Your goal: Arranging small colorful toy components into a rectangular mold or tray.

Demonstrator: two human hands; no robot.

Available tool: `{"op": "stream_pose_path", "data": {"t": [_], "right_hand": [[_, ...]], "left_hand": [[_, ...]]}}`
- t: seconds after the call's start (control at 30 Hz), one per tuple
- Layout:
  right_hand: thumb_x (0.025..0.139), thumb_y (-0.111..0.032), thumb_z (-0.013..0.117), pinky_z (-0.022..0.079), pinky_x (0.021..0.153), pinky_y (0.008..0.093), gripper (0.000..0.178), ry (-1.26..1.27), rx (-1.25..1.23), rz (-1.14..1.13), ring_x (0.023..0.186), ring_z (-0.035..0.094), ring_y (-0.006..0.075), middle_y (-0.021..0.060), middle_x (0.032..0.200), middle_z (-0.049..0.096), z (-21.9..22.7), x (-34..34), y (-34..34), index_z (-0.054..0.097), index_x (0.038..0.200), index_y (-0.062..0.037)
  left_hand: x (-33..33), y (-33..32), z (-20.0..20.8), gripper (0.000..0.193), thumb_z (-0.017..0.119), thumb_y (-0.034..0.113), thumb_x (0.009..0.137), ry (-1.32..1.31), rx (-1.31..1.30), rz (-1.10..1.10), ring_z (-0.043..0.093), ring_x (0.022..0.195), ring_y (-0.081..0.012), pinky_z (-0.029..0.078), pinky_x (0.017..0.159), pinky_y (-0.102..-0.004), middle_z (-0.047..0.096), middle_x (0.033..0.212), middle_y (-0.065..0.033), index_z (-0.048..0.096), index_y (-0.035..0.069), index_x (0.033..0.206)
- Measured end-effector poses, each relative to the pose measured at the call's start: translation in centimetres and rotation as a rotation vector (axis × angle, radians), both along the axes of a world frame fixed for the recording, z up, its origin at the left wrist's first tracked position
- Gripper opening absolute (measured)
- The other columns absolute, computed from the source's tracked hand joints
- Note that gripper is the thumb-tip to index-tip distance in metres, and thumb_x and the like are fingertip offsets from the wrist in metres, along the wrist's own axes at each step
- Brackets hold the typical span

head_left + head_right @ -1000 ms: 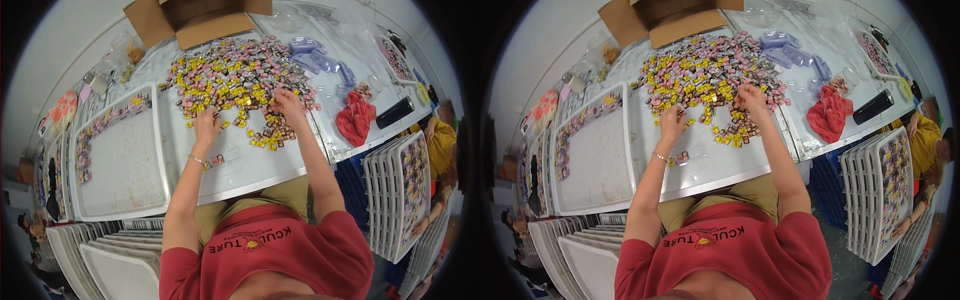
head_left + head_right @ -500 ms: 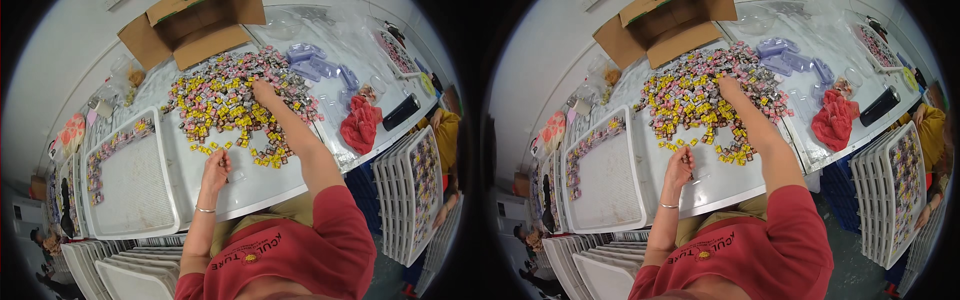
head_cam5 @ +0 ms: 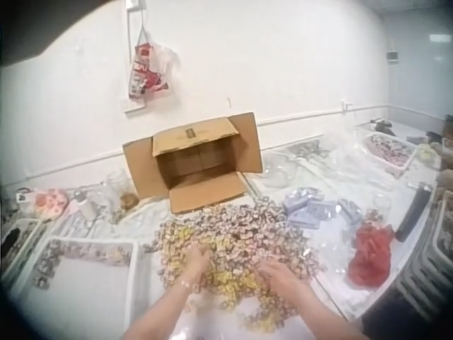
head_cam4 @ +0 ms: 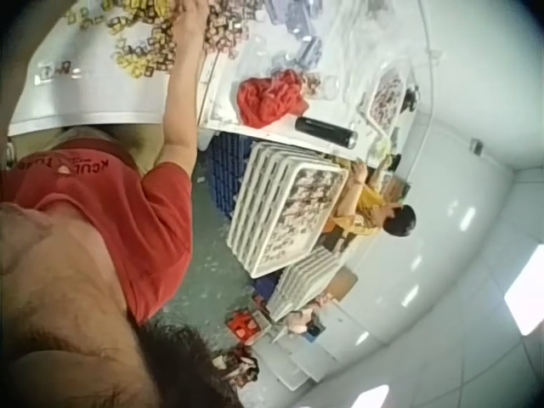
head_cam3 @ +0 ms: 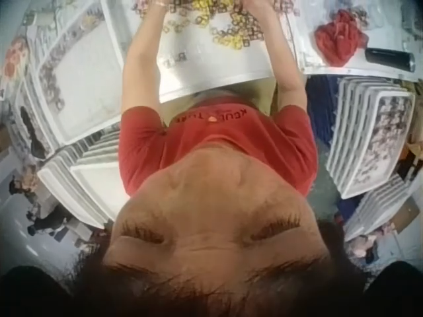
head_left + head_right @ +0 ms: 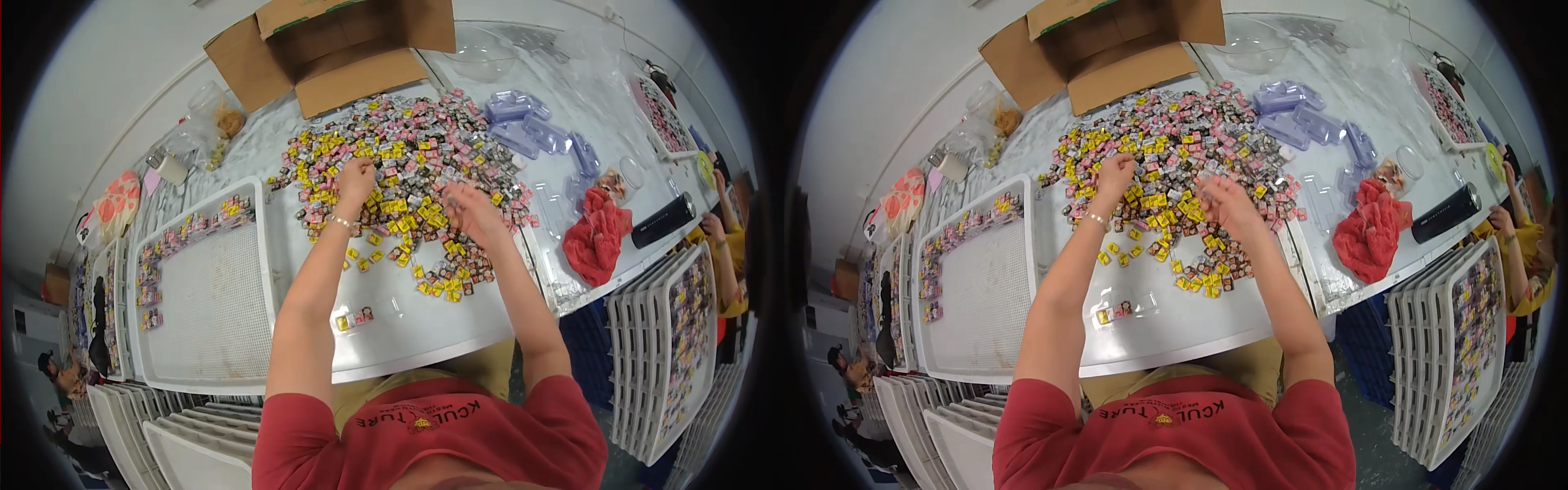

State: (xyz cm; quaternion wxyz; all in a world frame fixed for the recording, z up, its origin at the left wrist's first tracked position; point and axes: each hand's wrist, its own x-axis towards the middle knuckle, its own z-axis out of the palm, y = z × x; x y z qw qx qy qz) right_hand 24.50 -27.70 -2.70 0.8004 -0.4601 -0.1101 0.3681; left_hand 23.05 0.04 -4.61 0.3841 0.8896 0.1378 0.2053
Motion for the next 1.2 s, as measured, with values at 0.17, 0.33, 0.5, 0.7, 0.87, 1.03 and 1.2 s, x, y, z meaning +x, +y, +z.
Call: {"op": "stream_pose_path", "data": {"t": [0.17,0.33,0.5,0.7,0.87,1.03,1.2], "right_hand": [[0.089,-0.016,0.055,0.046,0.049,0.022,0.018,-0.065,-0.234,-0.081,0.063,0.055,0.0084,0.0008,0.078,0.057,0.4,2.3,1.0,0.06,0.1,-0.0024],[0.086,-0.016,0.056,0.048,0.049,0.0269,0.018,-0.576,-0.522,-0.159,0.062,0.06,0.0132,0.0053,0.075,0.06,-0.9,10.0,7.4,0.065,0.089,-0.0006],[0.08,-0.009,0.059,0.051,0.056,0.0297,0.013,-1.69,-0.905,-0.442,0.065,0.064,0.0165,0.0091,0.072,0.062,-5.2,14.5,12.1,0.066,0.089,-0.0013],[0.073,0.002,0.056,0.053,0.074,0.0387,0.018,-1.287,-0.845,0.161,0.087,0.063,0.0312,0.0168,0.081,0.063,-1.5,12.1,6.8,0.068,0.086,-0.0022],[0.073,-0.002,0.063,0.049,0.079,0.0418,0.015,-1.622,-1.012,-0.026,0.094,0.059,0.0337,0.0191,0.089,0.061,-4.5,8.3,7.0,0.066,0.087,0.0001],[0.084,-0.003,0.058,0.051,0.062,0.0309,0.027,-0.785,-0.7,0.027,0.074,0.062,0.0221,0.0096,0.084,0.063,-0.6,6.2,4.8,0.059,0.111,-0.0031],[0.09,-0.008,0.056,0.052,0.06,0.02,0.033,-0.14,-0.069,0.099,0.076,0.063,0.0101,0.002,0.088,0.061,1.5,0.7,2.9,0.053,0.123,-0.0052]], "left_hand": [[3.3,-1.0,0.3,0.023,0.061,0.018,0.078,0.342,0.278,0.082,0.063,0.088,-0.0339,0.051,0.076,-0.0425,0.065,0.09,-0.0193,0.064,0.004,0.097],[3.9,-1.2,0.1,0.025,0.063,0.018,0.074,0.351,0.328,-0.017,0.063,0.086,-0.0345,0.05,0.076,-0.0425,0.065,0.09,-0.02,0.063,0.002,0.093],[2.7,0.4,-0.2,0.023,0.063,0.023,0.078,0.09,0.086,-0.013,0.062,0.062,-0.0246,0.048,0.054,-0.0355,0.067,0.081,-0.012,0.062,0.003,0.089],[-4.7,-0.1,3.5,0.019,0.056,0.012,0.083,-0.012,-1.293,-0.178,0.035,0.048,-0.0051,0.023,0.036,-0.0182,0.061,0.082,-0.0041,0.054,0.006,0.101],[-10.1,-1.1,2.7,0.029,0.05,0.003,0.078,-0.24,-1.716,-0.453,0.04,0.058,-0.0102,0.03,0.038,-0.0184,0.058,0.097,-0.0111,0.055,0.002,0.107],[-16.2,-1.6,2.0,0.039,0.05,0.009,0.077,-0.27,-1.744,-0.352,0.044,0.068,-0.0157,0.032,0.041,-0.0197,0.056,0.097,-0.0107,0.055,0.001,0.115],[-21.6,-4.7,2.1,0.033,0.049,0.013,0.084,-0.101,-1.617,-0.044,0.047,0.069,-0.0138,0.034,0.043,-0.0183,0.056,0.092,-0.0071,0.053,0.001,0.114]]}}
